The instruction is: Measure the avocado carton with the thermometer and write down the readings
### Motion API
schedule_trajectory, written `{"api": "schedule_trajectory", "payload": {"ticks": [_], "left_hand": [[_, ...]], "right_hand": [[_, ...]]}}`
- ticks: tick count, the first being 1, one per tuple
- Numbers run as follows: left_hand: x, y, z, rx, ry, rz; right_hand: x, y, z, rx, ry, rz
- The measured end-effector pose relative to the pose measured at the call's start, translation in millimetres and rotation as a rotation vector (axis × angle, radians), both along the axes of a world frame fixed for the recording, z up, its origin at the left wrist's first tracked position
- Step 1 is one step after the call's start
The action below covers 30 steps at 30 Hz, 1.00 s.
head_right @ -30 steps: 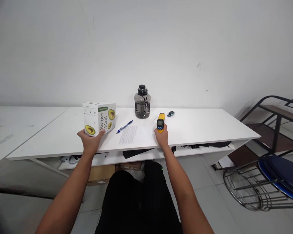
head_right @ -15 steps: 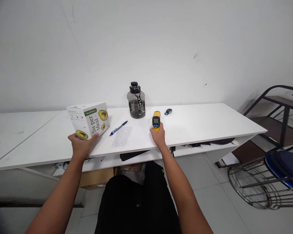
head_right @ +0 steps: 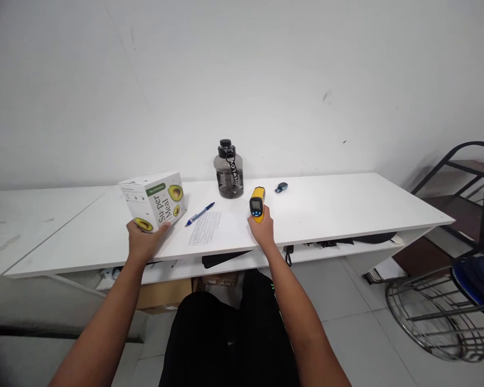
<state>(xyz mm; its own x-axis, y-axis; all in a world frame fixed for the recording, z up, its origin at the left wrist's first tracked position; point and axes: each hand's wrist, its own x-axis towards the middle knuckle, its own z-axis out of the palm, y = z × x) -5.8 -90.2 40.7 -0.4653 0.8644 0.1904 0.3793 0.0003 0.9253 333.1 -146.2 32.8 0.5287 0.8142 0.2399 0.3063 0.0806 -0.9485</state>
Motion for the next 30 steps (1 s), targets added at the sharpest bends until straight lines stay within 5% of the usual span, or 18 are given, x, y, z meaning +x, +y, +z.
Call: {"api": "schedule_trajectory", "payload": {"ticks": [30], "left_hand": [[-5.7, 18.7, -25.3, 0.170, 0.021, -0.053]], "right_hand": [[5.5, 4.6, -1.1, 0.058, -0.050, 0.001]]}}
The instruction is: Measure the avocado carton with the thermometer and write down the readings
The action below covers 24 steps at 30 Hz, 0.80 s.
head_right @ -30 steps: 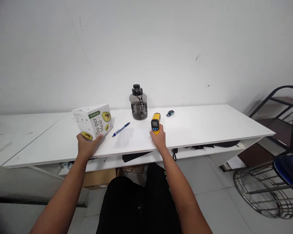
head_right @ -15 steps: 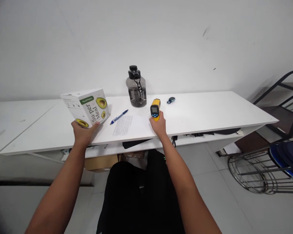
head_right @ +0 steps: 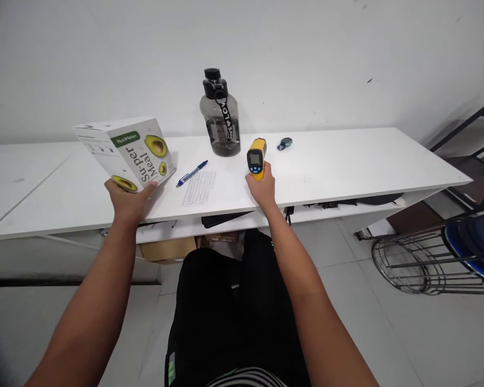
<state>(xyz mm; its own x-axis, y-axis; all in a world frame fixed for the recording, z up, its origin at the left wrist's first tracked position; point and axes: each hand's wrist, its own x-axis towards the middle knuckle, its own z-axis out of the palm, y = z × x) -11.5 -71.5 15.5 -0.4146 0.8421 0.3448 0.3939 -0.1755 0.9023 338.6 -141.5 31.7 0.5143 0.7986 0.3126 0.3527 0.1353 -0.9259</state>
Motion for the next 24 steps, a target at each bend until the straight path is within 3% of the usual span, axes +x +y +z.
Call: {"api": "schedule_trajectory", "payload": {"ticks": [10, 20, 24], "left_hand": [[8.7, -14.5, 16.6, -0.115, -0.012, 0.051], [8.4, -9.3, 8.5, -0.056, 0.051, -0.032], [9.7, -9.8, 12.8, -0.255, 0.230, 0.053]], "right_hand": [[-1.0, -3.5, 3.5, -0.030, 0.050, -0.018], [-2.1, 1.1, 6.3, -0.144, 0.009, -0.002], [-8.8, 8.0, 13.2, -0.275, -0.108, -0.072]]}}
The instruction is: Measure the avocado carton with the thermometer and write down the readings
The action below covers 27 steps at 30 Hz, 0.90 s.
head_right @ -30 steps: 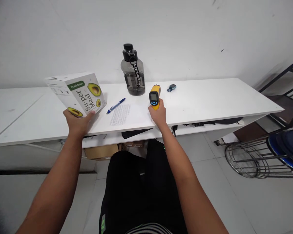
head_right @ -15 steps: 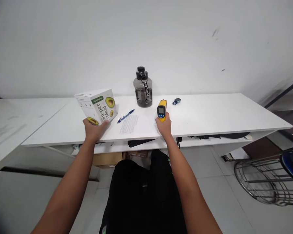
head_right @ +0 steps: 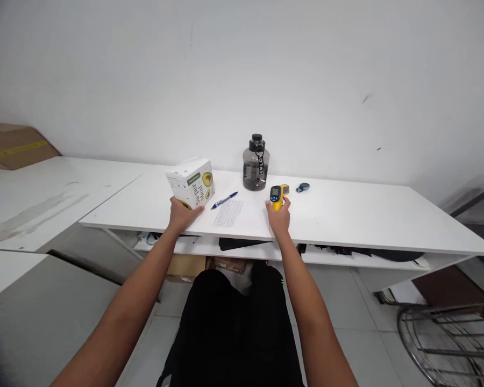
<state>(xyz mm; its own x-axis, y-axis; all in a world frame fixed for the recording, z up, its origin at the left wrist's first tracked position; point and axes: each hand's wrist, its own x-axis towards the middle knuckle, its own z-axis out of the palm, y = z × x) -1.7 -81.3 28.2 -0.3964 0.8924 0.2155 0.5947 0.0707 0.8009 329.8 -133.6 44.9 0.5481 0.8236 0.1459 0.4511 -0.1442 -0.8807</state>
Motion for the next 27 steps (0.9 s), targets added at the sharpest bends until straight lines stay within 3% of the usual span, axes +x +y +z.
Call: {"api": "schedule_trajectory", "payload": {"ticks": [4, 8, 14, 22, 27], "left_hand": [[3.4, -2.6, 6.9, -0.124, 0.115, 0.023], [6.7, -2.8, 9.0, -0.143, 0.164, 0.033], [13.5, 1.0, 3.6, -0.120, 0.286, 0.006], [23.9, 0.6, 0.2, -0.223, 0.388, 0.021], [25.3, 1.5, 5.0, -0.312, 0.443, -0.022]], "right_hand": [[1.5, 14.2, 4.8, -0.117, -0.233, -0.005], [10.3, 26.5, 5.1, -0.234, -0.484, 0.036], [11.7, 33.3, 3.7, -0.349, -0.696, 0.122], [12.9, 39.3, 2.6, -0.385, -0.854, 0.192], [-7.7, 39.0, 6.1, -0.300, -0.984, 0.095]]}}
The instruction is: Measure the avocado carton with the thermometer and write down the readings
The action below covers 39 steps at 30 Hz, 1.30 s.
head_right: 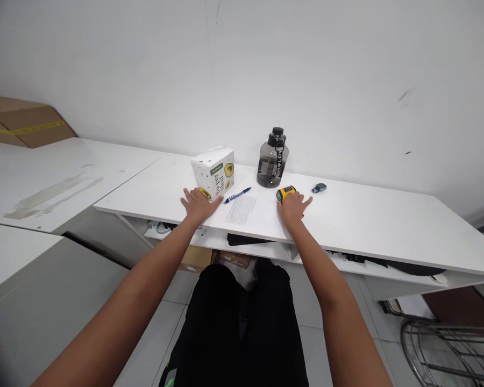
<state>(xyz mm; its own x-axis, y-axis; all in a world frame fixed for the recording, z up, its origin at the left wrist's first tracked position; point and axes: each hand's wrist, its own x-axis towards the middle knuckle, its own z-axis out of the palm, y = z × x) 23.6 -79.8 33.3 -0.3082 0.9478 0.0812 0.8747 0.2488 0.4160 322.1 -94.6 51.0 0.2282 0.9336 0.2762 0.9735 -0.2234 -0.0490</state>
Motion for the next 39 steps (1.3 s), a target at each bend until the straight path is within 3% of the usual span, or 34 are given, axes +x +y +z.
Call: {"api": "schedule_trajectory", "payload": {"ticks": [3, 8, 12, 15, 18, 23, 25, 28, 30, 35, 39], "left_hand": [[-0.3, 1.6, 0.7, -0.040, 0.043, -0.020], [-1.0, 5.9, -3.2, -0.049, 0.086, -0.006], [-1.1, 9.1, -5.5, -0.053, 0.110, -0.003], [-0.7, 9.8, -4.6, -0.063, 0.122, -0.005], [-1.3, 11.2, -2.9, -0.088, 0.133, -0.016], [-5.5, 18.3, -2.9, -0.114, 0.136, -0.044], [-6.8, 20.0, -3.7, -0.104, 0.134, -0.042], [-7.0, 19.4, -3.3, -0.114, 0.140, -0.041], [-6.2, 17.7, -1.7, -0.127, 0.152, -0.041], [-3.1, 14.3, 3.2, -0.153, 0.188, -0.031], [-1.6, 13.3, 5.0, -0.167, 0.189, -0.026]], "right_hand": [[-32.0, 8.7, 6.7, -0.002, -0.052, 0.194], [-81.3, 45.1, 14.7, -0.224, -0.091, 0.483], [-89.5, 65.4, 13.2, -0.305, -0.144, 0.679], [-79.8, 59.8, 8.7, -0.216, -0.149, 0.750], [-64.5, 41.1, 2.5, -0.031, 0.046, 0.703], [-46.8, 8.9, -8.7, 0.241, 0.637, 0.590], [-46.1, 0.8, -12.8, 0.252, 0.870, 0.549], [-50.3, -5.3, -17.7, 0.138, 1.163, 0.531], [-53.9, -6.8, -19.1, 0.079, 1.193, 0.537], [-56.6, -9.4, -18.0, 0.142, 1.038, 0.459], [-55.2, -10.4, -17.1, 0.091, 1.039, 0.458]]}}
